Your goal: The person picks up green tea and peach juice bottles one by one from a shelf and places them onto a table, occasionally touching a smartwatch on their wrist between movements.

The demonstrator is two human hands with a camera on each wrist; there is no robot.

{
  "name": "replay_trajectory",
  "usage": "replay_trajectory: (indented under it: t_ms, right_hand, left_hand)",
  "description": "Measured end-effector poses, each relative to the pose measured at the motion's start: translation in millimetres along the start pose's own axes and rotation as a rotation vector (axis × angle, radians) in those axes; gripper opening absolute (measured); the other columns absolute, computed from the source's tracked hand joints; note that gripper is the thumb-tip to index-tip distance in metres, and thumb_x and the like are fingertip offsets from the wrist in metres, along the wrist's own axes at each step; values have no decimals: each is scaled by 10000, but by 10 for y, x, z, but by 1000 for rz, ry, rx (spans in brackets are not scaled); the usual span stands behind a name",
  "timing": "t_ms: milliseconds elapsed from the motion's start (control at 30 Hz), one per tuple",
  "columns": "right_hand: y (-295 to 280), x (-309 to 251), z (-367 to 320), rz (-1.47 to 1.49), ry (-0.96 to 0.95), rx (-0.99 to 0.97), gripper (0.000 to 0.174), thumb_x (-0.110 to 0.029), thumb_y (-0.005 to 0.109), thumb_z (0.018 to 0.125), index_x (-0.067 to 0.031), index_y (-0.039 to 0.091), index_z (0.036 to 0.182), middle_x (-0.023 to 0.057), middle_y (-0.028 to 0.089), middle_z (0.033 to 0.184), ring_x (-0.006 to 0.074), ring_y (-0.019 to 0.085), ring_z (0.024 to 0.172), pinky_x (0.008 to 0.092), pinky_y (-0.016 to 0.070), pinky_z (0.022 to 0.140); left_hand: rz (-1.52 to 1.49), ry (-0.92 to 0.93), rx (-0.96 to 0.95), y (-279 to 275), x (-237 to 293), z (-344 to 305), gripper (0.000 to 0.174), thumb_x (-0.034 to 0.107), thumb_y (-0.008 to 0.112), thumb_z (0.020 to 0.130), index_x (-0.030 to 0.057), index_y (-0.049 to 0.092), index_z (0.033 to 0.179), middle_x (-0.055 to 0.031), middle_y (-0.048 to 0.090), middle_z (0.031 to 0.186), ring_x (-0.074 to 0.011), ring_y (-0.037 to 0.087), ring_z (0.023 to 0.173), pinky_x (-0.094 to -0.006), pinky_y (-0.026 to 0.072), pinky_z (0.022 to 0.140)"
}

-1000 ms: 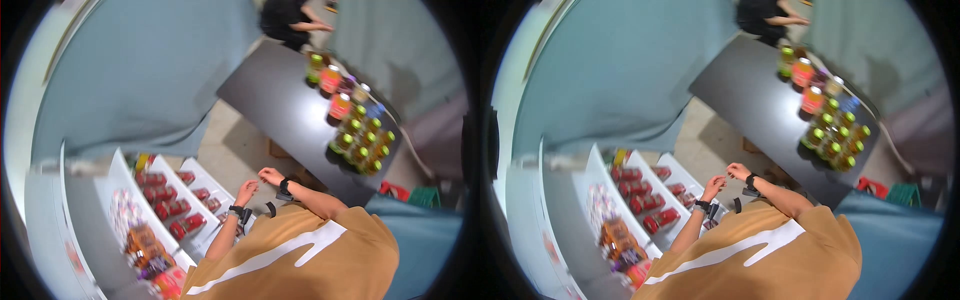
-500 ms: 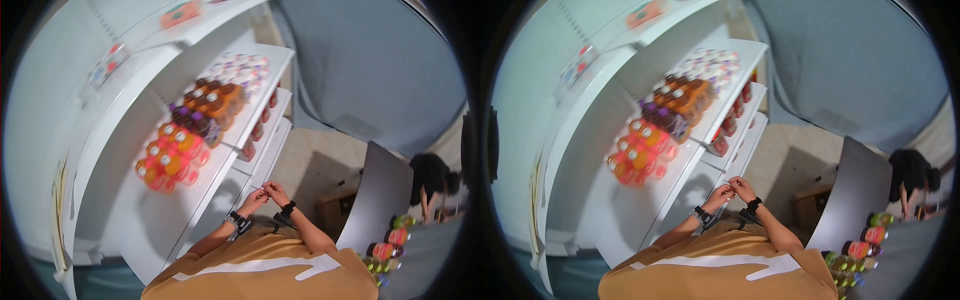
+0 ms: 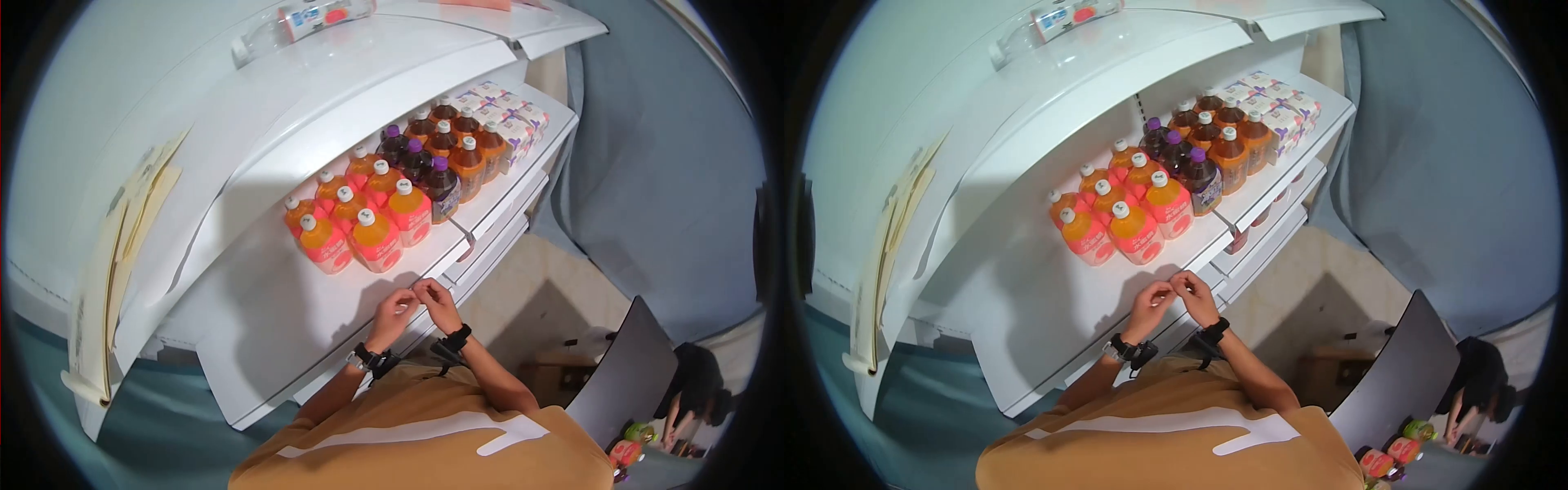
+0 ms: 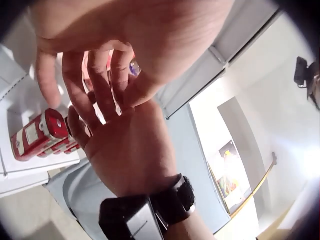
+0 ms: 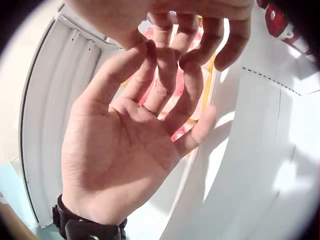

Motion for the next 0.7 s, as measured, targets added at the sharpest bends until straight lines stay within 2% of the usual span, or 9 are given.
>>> replay_trajectory:
  t_ms: [67, 100, 200, 233, 333, 367, 467, 600, 700]
  right_hand:
    - [36, -28, 42, 47, 17, -11, 140, -139, 582, 1020, -34, 629, 1100, 6, 648, 1005, 88, 598, 948, 257, 491, 857]
    - [44, -24, 68, 5, 14, -22, 144, -152, 573, 1032, -35, 624, 1099, 7, 643, 1016, 88, 597, 946, 262, 494, 869]
    - [52, -47, 214, -58, -17, -56, 140, -133, 606, 1012, -34, 629, 1109, 9, 651, 1026, 95, 604, 967, 250, 488, 860]
    - [37, -56, 270, -63, -36, -57, 148, -139, 610, 1014, -33, 626, 1116, 11, 651, 1034, 96, 605, 970, 251, 489, 863]
    - [-19, -156, 340, -83, -79, -58, 165, -143, 620, 1014, -30, 616, 1133, 19, 656, 1065, 102, 613, 987, 257, 490, 880]
    - [-47, -176, 348, -81, -73, -62, 161, -138, 620, 1013, -30, 616, 1133, 20, 657, 1068, 103, 614, 990, 258, 490, 881]
    - [-157, -165, 300, -84, -43, -83, 156, -154, 619, 1017, -42, 622, 1125, 20, 662, 1075, 107, 616, 1008, 259, 488, 883]
    - [-336, -59, 167, -83, -14, -81, 157, -172, 617, 1020, -48, 628, 1115, 10, 660, 1050, 113, 624, 996, 265, 493, 874]
    - [-419, -46, 84, -36, -19, -67, 152, -169, 615, 1019, -50, 630, 1114, 6, 659, 1033, 116, 629, 981, 270, 499, 866]
  left_hand:
    - [-182, -7, 129, -124, 15, 19, 139, 65, 657, 967, 22, 638, 1098, -28, 664, 1039, -106, 638, 975, -237, 506, 825]
    - [-128, -35, 207, -200, 82, 8, 183, 57, 672, 950, 41, 621, 1126, -13, 651, 1079, -105, 631, 982, -235, 494, 834]
    - [-131, 91, 427, -329, 139, 23, 323, 66, 700, 926, 67, 577, 1224, -11, 621, 1176, -116, 611, 1041, -239, 485, 841]
    - [-46, 50, 471, -385, 37, 22, 542, 98, 737, 900, 109, 472, 1374, -21, 546, 1321, -151, 562, 1173, -320, 482, 901]
    - [105, 133, 594, -486, 156, 157, 730, 164, 784, 860, 101, 376, 1462, -72, 469, 1395, -234, 513, 1257, -433, 444, 991]
    - [125, 97, 597, -509, 213, 208, 816, 159, 784, 861, 154, 298, 1516, -48, 450, 1436, -226, 481, 1304, -465, 421, 998]
    - [145, 106, 620, -541, 318, 378, 838, 164, 795, 850, 160, 297, 1523, -62, 451, 1433, -228, 487, 1297, -451, 430, 992]
    - [295, 253, 720, -571, 259, 547, 926, 120, 834, 808, 116, 263, 1536, -105, 454, 1417, -241, 498, 1288, -450, 447, 1018]
    - [-55, 291, 606, -526, 207, 677, 944, 63, 837, 795, 29, 248, 1531, -153, 395, 1478, -253, 477, 1313, -392, 453, 1057]
Point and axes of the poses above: each hand's wrist, its own z-axis towards the middle knuckle, its own y-axis out of the palm, x = y × z, the point moved 4 cm from there along z, towards the middle knuckle
